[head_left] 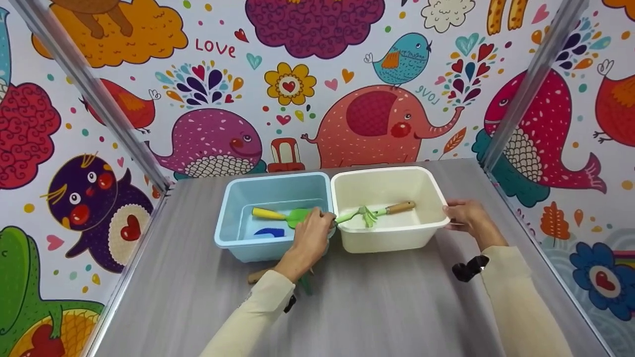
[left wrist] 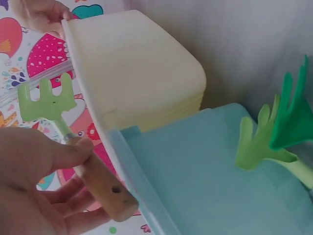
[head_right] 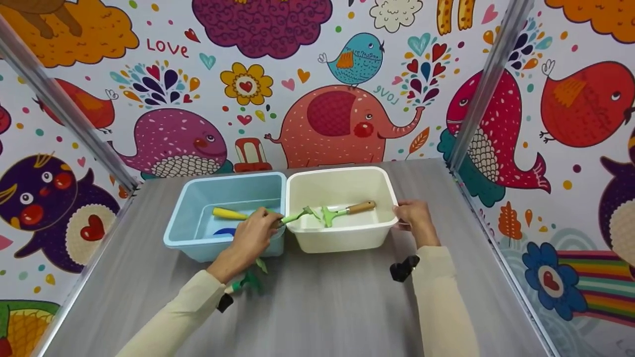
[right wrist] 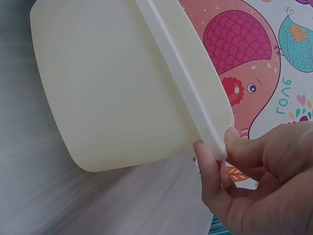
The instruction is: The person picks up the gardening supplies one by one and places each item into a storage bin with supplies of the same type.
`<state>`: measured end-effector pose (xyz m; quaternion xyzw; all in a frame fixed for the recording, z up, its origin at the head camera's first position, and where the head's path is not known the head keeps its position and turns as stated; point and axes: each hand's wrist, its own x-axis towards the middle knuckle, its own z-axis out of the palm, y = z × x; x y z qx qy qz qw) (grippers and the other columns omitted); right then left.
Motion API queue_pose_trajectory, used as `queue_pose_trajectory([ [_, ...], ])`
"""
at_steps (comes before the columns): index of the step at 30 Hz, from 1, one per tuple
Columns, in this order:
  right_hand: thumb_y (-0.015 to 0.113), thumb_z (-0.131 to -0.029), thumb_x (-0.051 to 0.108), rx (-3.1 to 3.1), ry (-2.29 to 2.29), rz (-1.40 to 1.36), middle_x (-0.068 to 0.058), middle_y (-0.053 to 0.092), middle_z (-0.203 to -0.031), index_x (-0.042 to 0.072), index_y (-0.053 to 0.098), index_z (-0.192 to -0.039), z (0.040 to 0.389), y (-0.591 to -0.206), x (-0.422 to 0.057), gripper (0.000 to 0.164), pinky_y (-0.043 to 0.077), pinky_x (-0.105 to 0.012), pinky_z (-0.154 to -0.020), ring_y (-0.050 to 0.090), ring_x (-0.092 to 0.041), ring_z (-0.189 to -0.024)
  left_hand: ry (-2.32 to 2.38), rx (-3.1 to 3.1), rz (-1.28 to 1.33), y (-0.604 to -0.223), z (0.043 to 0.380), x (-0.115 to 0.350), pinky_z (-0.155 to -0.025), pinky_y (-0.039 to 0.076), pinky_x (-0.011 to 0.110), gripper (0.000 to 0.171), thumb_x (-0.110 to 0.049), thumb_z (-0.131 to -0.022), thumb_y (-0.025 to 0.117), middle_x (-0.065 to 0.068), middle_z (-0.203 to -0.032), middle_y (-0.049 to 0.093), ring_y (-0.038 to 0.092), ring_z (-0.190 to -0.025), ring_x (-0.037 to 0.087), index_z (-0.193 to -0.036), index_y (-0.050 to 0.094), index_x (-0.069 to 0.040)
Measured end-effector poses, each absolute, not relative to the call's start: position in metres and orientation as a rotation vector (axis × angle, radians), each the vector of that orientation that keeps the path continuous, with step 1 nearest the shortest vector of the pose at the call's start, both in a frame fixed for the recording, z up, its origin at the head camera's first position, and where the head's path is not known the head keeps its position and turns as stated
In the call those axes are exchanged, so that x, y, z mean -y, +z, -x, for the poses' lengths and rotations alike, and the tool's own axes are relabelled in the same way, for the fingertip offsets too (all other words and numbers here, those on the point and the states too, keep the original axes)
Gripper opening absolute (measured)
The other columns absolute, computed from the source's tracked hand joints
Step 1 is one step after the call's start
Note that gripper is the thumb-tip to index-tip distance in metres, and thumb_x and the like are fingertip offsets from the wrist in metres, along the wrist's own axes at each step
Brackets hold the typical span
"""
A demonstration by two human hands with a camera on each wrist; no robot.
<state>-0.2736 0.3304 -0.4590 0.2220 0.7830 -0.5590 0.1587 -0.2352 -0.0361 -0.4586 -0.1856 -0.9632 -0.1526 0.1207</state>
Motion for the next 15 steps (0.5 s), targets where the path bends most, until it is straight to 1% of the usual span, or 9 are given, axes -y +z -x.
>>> queue_pose_trajectory([
  [7,0.056,-0.102,0.018,-2.273,-1.559,-0.672,-0.024,0.056,-0.134,-0.007,0.037,-0.149,0.273,-0.46,-0.329,0.056,0.059,-0.023,-0.075,0.063,-0.011,-0.08,-0.403,2.887,0.519,-0.461,0.247,0.032,-0.077,0.057,0.046,0.021,-0.005,-0.095,0.064,0.013,-0.102,0.062,0.064,-0.097,0.029,-0.114,0.071,-0.01],
  [10,0.056,-0.102,0.017,-2.285,-1.562,-0.648,-0.027,0.054,-0.137,-0.008,0.037,-0.149,0.273,-0.461,-0.328,0.057,0.059,-0.022,-0.075,0.063,-0.01,-0.08,-0.348,2.863,0.51,-0.459,0.251,0.029,-0.075,0.057,0.047,0.021,-0.006,-0.095,0.064,0.014,-0.102,0.063,0.064,-0.097,0.03,-0.113,0.072,-0.011],
  [13,0.056,-0.102,0.015,-2.293,-1.58,-0.613,-0.029,0.055,-0.136,-0.011,0.036,-0.148,0.273,-0.462,-0.329,0.057,0.059,-0.023,-0.072,0.063,-0.008,-0.076,-0.272,2.822,0.516,-0.457,0.256,0.025,-0.072,0.057,0.046,0.019,-0.007,-0.094,0.064,0.015,-0.1,0.063,0.064,-0.094,0.031,-0.11,0.073,-0.011],
  [15,0.057,-0.101,0.014,-2.292,-1.598,-0.596,-0.028,0.059,-0.13,-0.012,0.036,-0.148,0.273,-0.461,-0.329,0.057,0.06,-0.023,-0.071,0.062,-0.006,-0.074,-0.227,2.82,0.524,-0.456,0.259,0.023,-0.071,0.057,0.046,0.018,-0.006,-0.093,0.064,0.015,-0.1,0.064,0.065,-0.093,0.031,-0.109,0.073,-0.01],
])
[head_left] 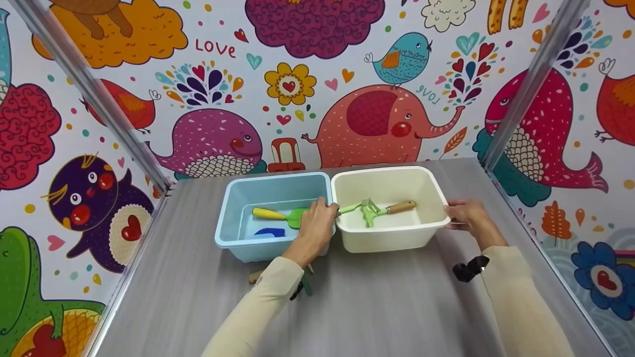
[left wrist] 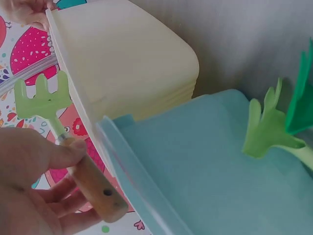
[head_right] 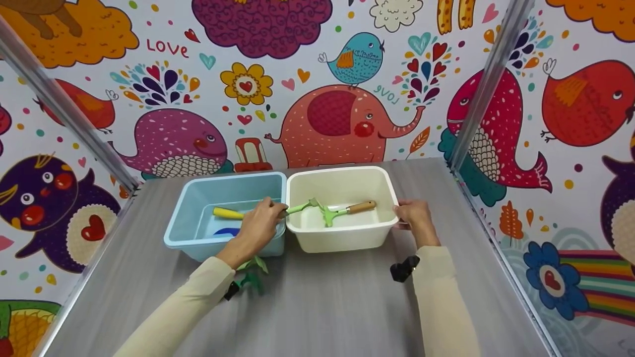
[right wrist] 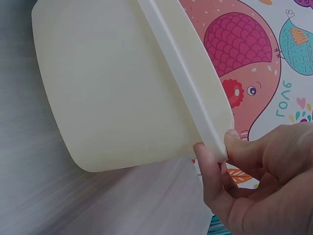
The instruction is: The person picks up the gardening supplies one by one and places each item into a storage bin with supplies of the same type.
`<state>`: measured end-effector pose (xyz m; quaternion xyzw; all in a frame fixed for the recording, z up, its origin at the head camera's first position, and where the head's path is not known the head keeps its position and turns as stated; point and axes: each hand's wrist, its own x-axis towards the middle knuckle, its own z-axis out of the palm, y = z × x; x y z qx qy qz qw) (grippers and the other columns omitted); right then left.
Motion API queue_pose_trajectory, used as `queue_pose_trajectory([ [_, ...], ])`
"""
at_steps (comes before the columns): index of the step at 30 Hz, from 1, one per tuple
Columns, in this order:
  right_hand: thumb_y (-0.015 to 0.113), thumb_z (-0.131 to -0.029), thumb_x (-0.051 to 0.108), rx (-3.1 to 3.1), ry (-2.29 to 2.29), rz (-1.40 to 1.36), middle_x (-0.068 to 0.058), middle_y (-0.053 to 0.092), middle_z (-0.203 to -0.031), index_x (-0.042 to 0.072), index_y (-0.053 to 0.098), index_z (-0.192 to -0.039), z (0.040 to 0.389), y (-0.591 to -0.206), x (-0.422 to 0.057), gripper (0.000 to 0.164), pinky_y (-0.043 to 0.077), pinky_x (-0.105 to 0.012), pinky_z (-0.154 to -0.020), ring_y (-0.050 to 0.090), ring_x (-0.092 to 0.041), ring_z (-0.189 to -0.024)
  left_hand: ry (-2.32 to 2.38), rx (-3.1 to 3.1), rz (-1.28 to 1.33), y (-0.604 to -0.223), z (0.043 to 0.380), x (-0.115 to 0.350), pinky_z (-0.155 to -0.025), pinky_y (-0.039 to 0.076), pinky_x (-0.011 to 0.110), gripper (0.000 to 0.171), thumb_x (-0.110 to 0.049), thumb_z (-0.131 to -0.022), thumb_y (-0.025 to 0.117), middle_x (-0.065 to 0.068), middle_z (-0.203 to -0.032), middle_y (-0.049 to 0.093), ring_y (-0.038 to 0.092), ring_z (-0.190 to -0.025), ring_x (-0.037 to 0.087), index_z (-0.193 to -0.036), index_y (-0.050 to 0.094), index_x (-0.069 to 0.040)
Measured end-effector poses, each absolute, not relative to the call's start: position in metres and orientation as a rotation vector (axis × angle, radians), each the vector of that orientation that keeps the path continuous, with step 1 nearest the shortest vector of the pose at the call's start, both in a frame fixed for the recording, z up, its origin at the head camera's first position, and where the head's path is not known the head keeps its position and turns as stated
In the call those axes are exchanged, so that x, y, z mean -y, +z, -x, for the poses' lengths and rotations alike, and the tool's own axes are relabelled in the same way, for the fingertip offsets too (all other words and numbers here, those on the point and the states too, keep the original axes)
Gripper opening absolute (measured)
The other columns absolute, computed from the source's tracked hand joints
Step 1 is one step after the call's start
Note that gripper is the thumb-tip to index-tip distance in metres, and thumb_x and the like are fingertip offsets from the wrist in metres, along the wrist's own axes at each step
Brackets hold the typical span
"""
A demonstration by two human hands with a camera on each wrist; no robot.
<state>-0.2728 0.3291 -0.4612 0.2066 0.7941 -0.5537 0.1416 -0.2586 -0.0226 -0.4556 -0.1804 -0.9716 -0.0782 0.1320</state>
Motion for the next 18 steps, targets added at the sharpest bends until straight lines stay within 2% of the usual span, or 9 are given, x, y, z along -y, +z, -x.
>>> queue_pose_trajectory([
  [5,0.056,-0.102,0.014,-2.286,-1.609,-0.584,-0.023,0.063,-0.122,-0.012,0.035,-0.148,0.273,-0.461,-0.329,0.058,0.06,-0.023,-0.071,0.062,-0.005,-0.072,-0.187,2.86,0.558,-0.453,0.266,0.019,-0.075,0.058,0.047,0.017,-0.004,-0.093,0.064,0.018,-0.103,0.064,0.065,-0.095,0.033,-0.108,0.071,-0.007],
  [11,0.056,-0.102,0.016,-2.271,-1.585,-0.604,-0.031,0.048,-0.144,-0.01,0.034,-0.15,0.274,-0.46,-0.329,0.059,0.06,-0.025,-0.075,0.063,-0.007,-0.077,-0.131,2.87,0.558,-0.454,0.276,0.012,-0.076,0.058,0.046,0.015,-0.005,-0.093,0.063,0.02,-0.102,0.064,0.064,-0.094,0.033,-0.105,0.072,-0.006],
  [18,0.057,-0.102,0.019,-2.272,-1.563,-0.631,-0.03,0.045,-0.148,-0.007,0.034,-0.151,0.274,-0.459,-0.329,0.06,0.06,-0.026,-0.076,0.064,-0.009,-0.078,-0.032,2.89,0.536,-0.455,0.284,0.001,-0.074,0.059,0.043,0.017,-0.008,-0.096,0.058,0.017,-0.102,0.065,0.064,-0.095,0.03,-0.101,0.075,-0.009],
])
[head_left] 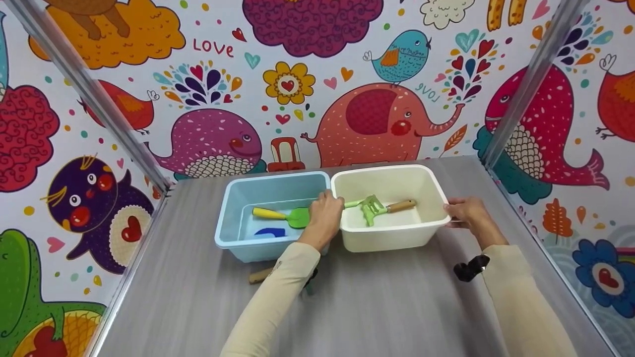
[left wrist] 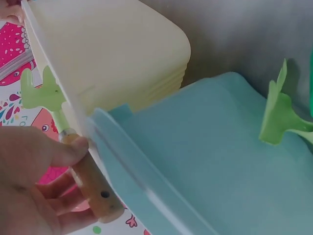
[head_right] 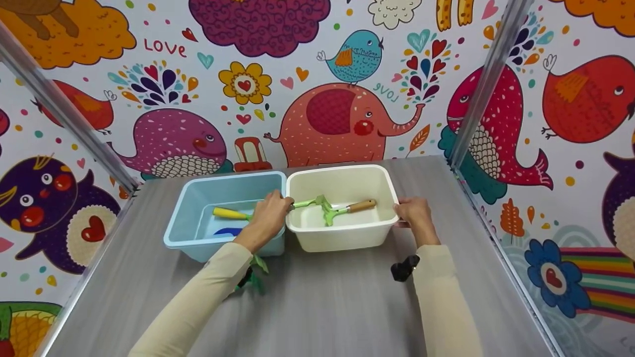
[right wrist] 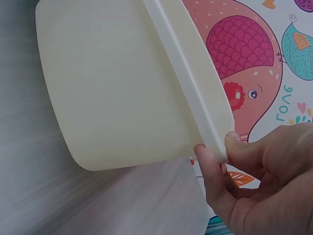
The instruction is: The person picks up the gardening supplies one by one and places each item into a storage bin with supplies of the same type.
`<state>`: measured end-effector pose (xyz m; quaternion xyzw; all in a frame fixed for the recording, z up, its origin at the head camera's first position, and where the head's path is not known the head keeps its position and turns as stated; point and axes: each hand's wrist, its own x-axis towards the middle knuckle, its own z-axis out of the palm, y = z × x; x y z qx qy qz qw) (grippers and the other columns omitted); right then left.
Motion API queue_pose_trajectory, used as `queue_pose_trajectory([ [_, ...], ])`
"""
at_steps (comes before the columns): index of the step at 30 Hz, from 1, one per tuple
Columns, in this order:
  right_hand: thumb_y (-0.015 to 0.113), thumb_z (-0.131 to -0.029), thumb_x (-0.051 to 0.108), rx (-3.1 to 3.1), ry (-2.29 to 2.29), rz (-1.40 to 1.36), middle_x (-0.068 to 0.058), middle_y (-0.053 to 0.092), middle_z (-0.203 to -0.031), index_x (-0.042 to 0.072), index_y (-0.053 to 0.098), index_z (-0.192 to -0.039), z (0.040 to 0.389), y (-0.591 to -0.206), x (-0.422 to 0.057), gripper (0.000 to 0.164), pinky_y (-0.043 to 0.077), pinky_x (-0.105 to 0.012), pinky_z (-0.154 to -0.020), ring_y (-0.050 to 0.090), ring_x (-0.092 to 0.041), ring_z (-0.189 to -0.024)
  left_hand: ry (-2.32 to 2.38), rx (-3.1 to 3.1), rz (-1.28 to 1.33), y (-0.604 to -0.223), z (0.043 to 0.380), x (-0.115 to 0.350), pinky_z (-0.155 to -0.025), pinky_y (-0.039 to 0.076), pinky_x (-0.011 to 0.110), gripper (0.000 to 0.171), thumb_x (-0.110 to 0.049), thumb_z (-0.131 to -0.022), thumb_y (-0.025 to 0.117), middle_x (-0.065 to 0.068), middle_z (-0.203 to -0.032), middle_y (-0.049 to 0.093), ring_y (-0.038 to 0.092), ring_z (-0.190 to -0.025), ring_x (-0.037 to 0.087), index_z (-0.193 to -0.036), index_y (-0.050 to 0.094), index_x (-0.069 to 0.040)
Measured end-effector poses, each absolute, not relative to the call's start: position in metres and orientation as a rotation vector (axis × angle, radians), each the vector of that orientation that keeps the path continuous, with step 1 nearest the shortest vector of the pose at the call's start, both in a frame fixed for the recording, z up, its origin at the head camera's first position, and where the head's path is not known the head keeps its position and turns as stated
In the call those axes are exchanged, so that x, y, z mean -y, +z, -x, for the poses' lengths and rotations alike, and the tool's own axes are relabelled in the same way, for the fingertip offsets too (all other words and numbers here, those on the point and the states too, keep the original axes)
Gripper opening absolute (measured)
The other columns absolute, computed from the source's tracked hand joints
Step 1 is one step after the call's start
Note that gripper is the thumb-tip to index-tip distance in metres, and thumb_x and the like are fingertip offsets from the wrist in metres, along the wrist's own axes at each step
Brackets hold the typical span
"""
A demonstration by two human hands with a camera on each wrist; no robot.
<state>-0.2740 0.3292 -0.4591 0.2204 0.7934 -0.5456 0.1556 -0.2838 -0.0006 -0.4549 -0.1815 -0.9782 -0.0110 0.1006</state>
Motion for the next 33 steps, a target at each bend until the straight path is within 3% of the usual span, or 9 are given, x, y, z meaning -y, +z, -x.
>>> queue_pose_trajectory([
  [11,0.057,-0.101,0.012,-2.341,-1.589,-0.601,-0.032,0.054,-0.134,-0.012,0.038,-0.147,0.273,-0.46,-0.327,0.055,0.06,-0.024,-0.069,0.061,-0.006,-0.072,-0.151,2.909,0.547,-0.452,0.289,-0.01,-0.076,0.058,0.045,0.016,-0.018,-0.097,0.062,0.017,-0.101,0.067,0.066,-0.095,0.032,-0.104,0.072,-0.008],
  [20,0.054,-0.103,0.014,-2.32,-1.566,-0.628,-0.03,0.05,-0.139,-0.009,0.036,-0.149,0.274,-0.461,-0.326,0.055,0.06,-0.023,-0.071,0.061,-0.008,-0.075,-0.284,2.939,0.615,-0.453,0.29,-0.022,-0.078,0.058,0.045,0.014,-0.015,-0.098,0.063,0.014,-0.098,0.07,0.069,-0.095,0.03,-0.108,0.066,-0.006],
  [25,0.053,-0.103,0.016,-2.337,-1.549,-0.634,-0.029,0.051,-0.137,-0.009,0.038,-0.148,0.274,-0.46,-0.326,0.053,0.06,-0.023,-0.073,0.061,-0.01,-0.078,-0.442,2.995,0.567,-0.45,0.292,-0.028,-0.084,0.057,0.044,0.02,-0.017,-0.098,0.063,0.01,-0.105,0.073,0.071,-0.099,0.027,-0.116,0.069,-0.009],
  [33,0.051,-0.104,0.018,-2.326,-1.557,-0.631,-0.031,0.045,-0.148,-0.008,0.035,-0.15,0.271,-0.461,-0.326,0.055,0.059,-0.023,-0.074,0.061,-0.011,-0.083,-0.718,3.145,0.537,-0.45,0.291,-0.035,-0.099,0.052,0.043,0.032,-0.018,-0.096,0.066,0.011,-0.125,0.07,0.065,-0.119,0.027,-0.126,0.066,-0.009],
])
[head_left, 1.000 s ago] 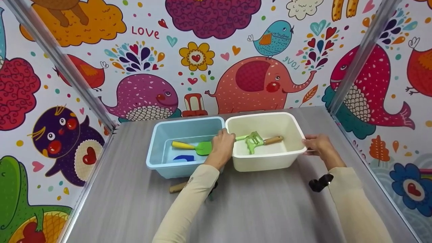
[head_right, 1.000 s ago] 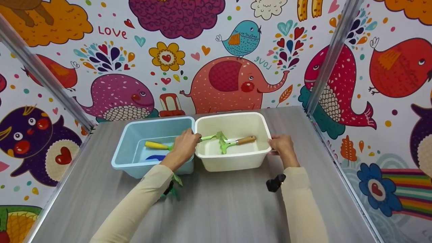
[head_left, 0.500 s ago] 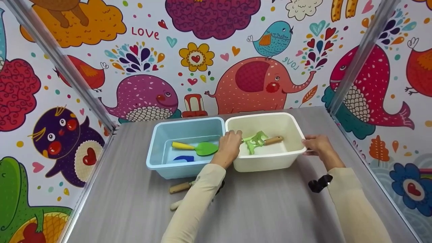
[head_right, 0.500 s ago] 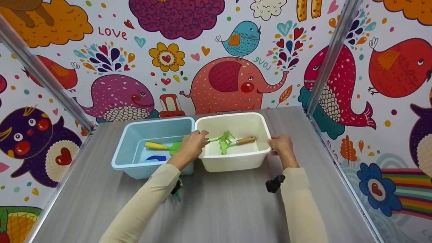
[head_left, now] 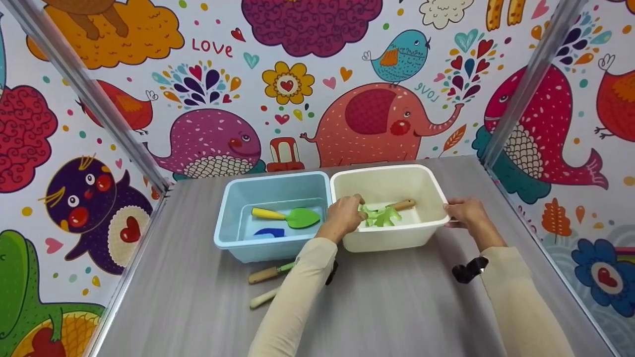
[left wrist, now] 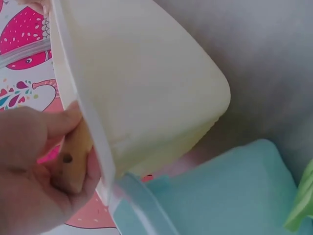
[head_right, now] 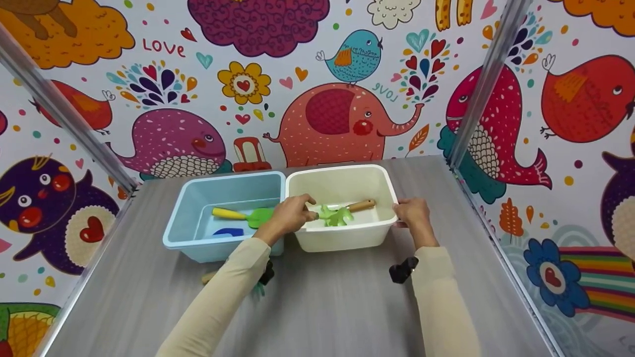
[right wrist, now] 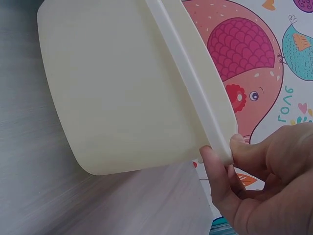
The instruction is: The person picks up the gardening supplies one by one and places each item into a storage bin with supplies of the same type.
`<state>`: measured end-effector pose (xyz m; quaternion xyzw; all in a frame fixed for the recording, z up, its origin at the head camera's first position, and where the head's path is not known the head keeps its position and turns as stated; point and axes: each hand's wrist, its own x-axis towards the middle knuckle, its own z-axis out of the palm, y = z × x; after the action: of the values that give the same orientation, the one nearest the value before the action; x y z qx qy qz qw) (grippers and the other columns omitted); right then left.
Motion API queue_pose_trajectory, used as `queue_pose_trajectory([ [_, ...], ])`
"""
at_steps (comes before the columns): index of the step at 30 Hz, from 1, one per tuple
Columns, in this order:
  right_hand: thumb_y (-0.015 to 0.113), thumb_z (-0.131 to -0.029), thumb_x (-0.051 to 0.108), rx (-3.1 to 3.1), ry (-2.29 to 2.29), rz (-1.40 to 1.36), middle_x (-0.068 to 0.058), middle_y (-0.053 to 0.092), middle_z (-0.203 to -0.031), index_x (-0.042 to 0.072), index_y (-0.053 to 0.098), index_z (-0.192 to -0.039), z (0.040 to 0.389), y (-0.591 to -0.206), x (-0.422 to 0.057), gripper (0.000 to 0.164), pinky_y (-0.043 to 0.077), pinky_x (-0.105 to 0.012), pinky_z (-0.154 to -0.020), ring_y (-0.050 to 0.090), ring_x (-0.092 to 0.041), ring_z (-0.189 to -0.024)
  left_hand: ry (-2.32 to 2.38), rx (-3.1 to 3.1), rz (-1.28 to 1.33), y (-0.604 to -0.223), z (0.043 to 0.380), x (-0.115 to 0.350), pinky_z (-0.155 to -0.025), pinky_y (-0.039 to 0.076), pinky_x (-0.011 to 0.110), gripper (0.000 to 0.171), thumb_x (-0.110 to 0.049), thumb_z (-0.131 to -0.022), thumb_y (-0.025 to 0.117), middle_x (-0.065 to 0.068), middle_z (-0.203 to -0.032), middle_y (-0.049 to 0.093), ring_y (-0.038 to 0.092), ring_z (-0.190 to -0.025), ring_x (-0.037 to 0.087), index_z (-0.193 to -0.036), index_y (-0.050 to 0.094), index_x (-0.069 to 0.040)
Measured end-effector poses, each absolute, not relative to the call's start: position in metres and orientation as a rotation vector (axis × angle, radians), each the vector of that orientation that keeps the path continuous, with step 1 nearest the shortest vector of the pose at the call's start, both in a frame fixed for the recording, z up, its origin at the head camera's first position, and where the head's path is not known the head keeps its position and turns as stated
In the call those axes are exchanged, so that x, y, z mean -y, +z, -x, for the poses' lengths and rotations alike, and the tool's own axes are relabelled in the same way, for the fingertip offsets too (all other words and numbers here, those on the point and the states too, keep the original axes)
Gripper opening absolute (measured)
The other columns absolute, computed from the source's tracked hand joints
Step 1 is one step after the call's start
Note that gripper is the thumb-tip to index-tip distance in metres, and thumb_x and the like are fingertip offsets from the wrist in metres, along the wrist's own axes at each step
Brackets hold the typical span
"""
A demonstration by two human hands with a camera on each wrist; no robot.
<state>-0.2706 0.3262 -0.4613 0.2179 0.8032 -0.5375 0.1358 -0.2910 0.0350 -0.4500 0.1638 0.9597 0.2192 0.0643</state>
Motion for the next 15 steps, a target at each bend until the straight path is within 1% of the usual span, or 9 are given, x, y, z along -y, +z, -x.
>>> queue_pose_trajectory([
  [2,0.052,-0.104,0.017,-2.344,-1.56,-0.627,-0.032,0.045,-0.146,-0.009,0.036,-0.149,0.27,-0.462,-0.326,0.054,0.06,-0.023,-0.072,0.062,-0.009,-0.08,0.736,-2.847,-0.487,-0.449,0.292,-0.038,-0.102,0.05,0.041,0.034,-0.018,-0.095,0.067,0.011,-0.128,0.069,0.063,-0.122,0.027,-0.127,0.065,-0.007],
  [4,0.052,-0.104,0.016,-2.363,-1.558,-0.627,-0.033,0.047,-0.144,-0.01,0.037,-0.148,0.27,-0.463,-0.325,0.053,0.06,-0.023,-0.071,0.061,-0.008,-0.078,0.821,-2.784,-0.497,-0.448,0.292,-0.041,-0.103,0.05,0.04,0.036,-0.017,-0.096,0.066,0.013,-0.128,0.068,0.063,-0.121,0.026,-0.129,0.064,-0.005],
  [7,0.052,-0.103,0.015,-2.377,-1.552,-0.636,-0.033,0.049,-0.143,-0.01,0.04,-0.147,0.27,-0.465,-0.324,0.052,0.06,-0.023,-0.07,0.062,-0.007,-0.076,0.914,-2.691,-0.514,-0.448,0.292,-0.047,-0.099,0.053,0.037,0.036,-0.016,-0.097,0.065,0.014,-0.127,0.068,0.065,-0.116,0.024,-0.131,0.062,-0.004],
  [12,0.052,-0.104,0.017,-2.376,-1.547,-0.643,-0.032,0.049,-0.143,-0.009,0.041,-0.147,0.27,-0.465,-0.324,0.051,0.06,-0.023,-0.071,0.062,-0.009,-0.079,0.96,-2.609,-0.549,-0.454,0.291,-0.054,-0.088,0.056,0.033,0.034,-0.013,-0.097,0.063,0.015,-0.123,0.068,0.066,-0.106,0.022,-0.13,0.063,-0.003],
  [15,0.051,-0.104,0.017,-2.375,-1.553,-0.625,-0.032,0.048,-0.144,-0.009,0.04,-0.147,0.27,-0.465,-0.324,0.051,0.06,-0.023,-0.071,0.062,-0.008,-0.079,0.991,-2.583,-0.534,-0.458,0.291,-0.058,-0.09,0.056,0.033,0.035,-0.014,-0.097,0.065,0.014,-0.124,0.067,0.064,-0.107,0.021,-0.131,0.063,-0.005],
])
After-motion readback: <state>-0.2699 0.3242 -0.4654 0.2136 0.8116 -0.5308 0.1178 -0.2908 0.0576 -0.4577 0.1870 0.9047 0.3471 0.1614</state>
